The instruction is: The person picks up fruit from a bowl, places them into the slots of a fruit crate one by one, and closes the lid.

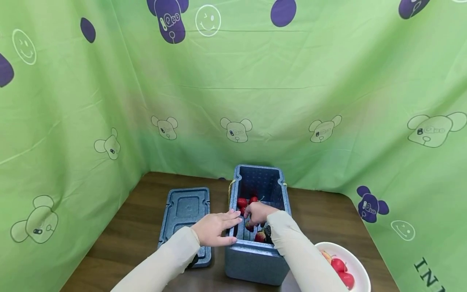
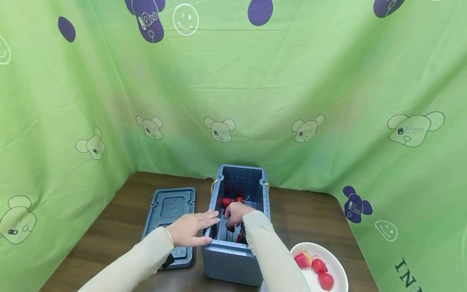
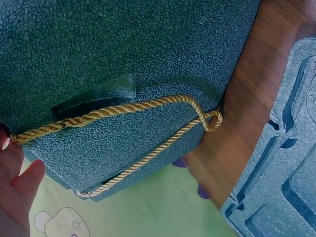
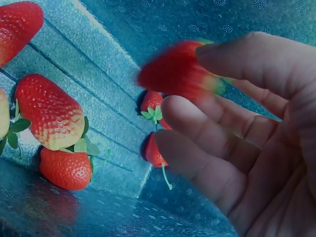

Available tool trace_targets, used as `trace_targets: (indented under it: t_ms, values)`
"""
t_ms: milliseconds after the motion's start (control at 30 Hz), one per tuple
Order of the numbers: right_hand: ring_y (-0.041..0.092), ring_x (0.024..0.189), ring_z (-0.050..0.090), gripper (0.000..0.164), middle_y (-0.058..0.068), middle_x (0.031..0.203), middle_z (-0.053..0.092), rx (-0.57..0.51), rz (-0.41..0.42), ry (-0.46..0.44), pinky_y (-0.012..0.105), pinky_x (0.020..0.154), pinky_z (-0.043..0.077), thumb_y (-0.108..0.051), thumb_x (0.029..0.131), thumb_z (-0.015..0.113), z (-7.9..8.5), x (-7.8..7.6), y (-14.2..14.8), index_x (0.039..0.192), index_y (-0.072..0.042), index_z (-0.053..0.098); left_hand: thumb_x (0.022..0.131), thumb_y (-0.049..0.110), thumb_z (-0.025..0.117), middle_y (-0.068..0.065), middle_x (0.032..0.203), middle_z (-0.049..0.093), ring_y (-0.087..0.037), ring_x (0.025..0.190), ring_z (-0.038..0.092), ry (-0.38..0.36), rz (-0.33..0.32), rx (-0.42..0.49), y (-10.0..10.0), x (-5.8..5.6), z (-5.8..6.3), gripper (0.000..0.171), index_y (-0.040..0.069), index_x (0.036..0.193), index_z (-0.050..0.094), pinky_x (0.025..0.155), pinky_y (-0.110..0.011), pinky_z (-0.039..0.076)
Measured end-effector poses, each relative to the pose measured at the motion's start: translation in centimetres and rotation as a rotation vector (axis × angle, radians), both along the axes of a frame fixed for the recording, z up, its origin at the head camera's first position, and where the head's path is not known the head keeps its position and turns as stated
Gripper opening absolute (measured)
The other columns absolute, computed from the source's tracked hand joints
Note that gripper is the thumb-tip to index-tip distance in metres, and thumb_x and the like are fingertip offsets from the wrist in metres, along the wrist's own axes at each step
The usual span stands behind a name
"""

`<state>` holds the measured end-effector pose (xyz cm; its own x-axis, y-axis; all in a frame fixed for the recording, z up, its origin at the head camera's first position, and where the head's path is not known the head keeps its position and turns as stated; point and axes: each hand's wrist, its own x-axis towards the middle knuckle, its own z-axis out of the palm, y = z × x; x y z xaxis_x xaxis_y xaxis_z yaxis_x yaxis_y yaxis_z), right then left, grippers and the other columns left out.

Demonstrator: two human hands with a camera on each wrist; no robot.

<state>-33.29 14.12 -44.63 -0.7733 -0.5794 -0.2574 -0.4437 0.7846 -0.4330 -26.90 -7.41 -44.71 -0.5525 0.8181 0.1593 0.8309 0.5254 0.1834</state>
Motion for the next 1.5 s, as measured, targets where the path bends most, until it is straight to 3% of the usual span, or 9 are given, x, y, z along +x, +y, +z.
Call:
trace_targets:
  t_ms: [233, 433, 567, 767, 967, 1333, 1500]
  values:
    - [0.009, 0.057, 0.049, 0.019, 0.001, 0.072, 0.062, 0.018, 0.018, 0.041, 0.024, 0.054, 0.045, 0.006, 0.069, 0.067, 0.6, 0.0, 0.0, 0.086, -0.001, 0.069, 0.094, 0.041, 0.051, -0.007, 0.147, 0.043, -0.022, 0.134, 0.041, -0.015, -0.002, 0.006, 0.1, 0.0, 0.0, 0.057, 0.008, 0.14, 0.05, 0.104, -0.032, 0.038]
    - [0.013, 0.057, 0.055, 0.023, 0.001, 0.078, 0.064, 0.024, -0.006, 0.007, 0.026, 0.051, 0.049, 0.006, 0.072, 0.069, 1.7, 0.0, -0.1, 0.094, 0.0, 0.069, 0.094, 0.039, 0.052, -0.009, 0.146, 0.044, -0.023, 0.133, 0.042, 0.006, -0.012, 0.016, 0.0, 0.1, 0.1, 0.056, 0.006, 0.138, 0.052, 0.103, -0.033, 0.04]
    - [0.017, 0.057, 0.058, 0.025, 0.002, 0.079, 0.061, 0.004, -0.047, -0.029, 0.028, 0.048, 0.05, 0.006, 0.075, 0.068, 2.8, 0.2, 0.3, 0.099, -0.001, 0.069, 0.094, 0.04, 0.051, -0.009, 0.145, 0.045, -0.023, 0.132, 0.043, 0.014, -0.018, 0.02, 0.1, 0.1, 0.1, 0.055, 0.006, 0.138, 0.052, 0.102, -0.032, 0.04]
    - [0.014, 0.057, 0.056, 0.023, 0.001, 0.077, 0.058, -0.04, -0.027, 0.02, 0.026, 0.049, 0.05, 0.006, 0.074, 0.066, 5.2, 0.6, 1.6, 0.096, -0.003, 0.067, 0.094, 0.041, 0.051, -0.008, 0.146, 0.045, -0.023, 0.132, 0.043, 0.007, 0.004, 0.003, 0.2, 0.3, 0.3, 0.055, 0.007, 0.138, 0.053, 0.101, -0.032, 0.041]
    - [0.014, 0.058, 0.057, 0.026, 0.001, 0.077, 0.057, -0.074, -0.048, -0.009, 0.033, 0.047, 0.053, 0.006, 0.073, 0.063, 7.1, 1.4, 4.0, 0.098, -0.002, 0.065, 0.094, 0.042, 0.05, -0.007, 0.147, 0.043, -0.022, 0.134, 0.04, -0.038, 0.028, -0.007, 0.4, 0.6, 0.5, 0.057, 0.007, 0.139, 0.052, 0.103, -0.033, 0.039]
    - [0.007, 0.044, 0.047, 0.029, -0.002, 0.069, 0.054, -0.08, -0.058, 0.048, 0.023, 0.042, 0.044, 0.006, 0.069, 0.06, 8.0, 2.6, 10.5, 0.097, 0.002, 0.064, 0.094, 0.044, 0.05, -0.004, 0.148, 0.042, -0.021, 0.135, 0.039, -0.057, 0.048, -0.002, 0.3, 0.6, 0.2, 0.057, 0.01, 0.14, 0.051, 0.104, -0.034, 0.039]
    - [0.006, 0.045, 0.046, 0.03, -0.001, 0.073, 0.053, -0.07, -0.098, 0.037, 0.025, 0.043, 0.045, 0.008, 0.069, 0.059, 8.7, 3.9, 14.2, 0.098, 0.0, 0.063, 0.093, 0.042, 0.051, -0.005, 0.147, 0.043, -0.022, 0.134, 0.04, -0.043, 0.039, 0.005, 0.4, 0.7, 0.3, 0.057, 0.01, 0.139, 0.051, 0.102, -0.035, 0.04]
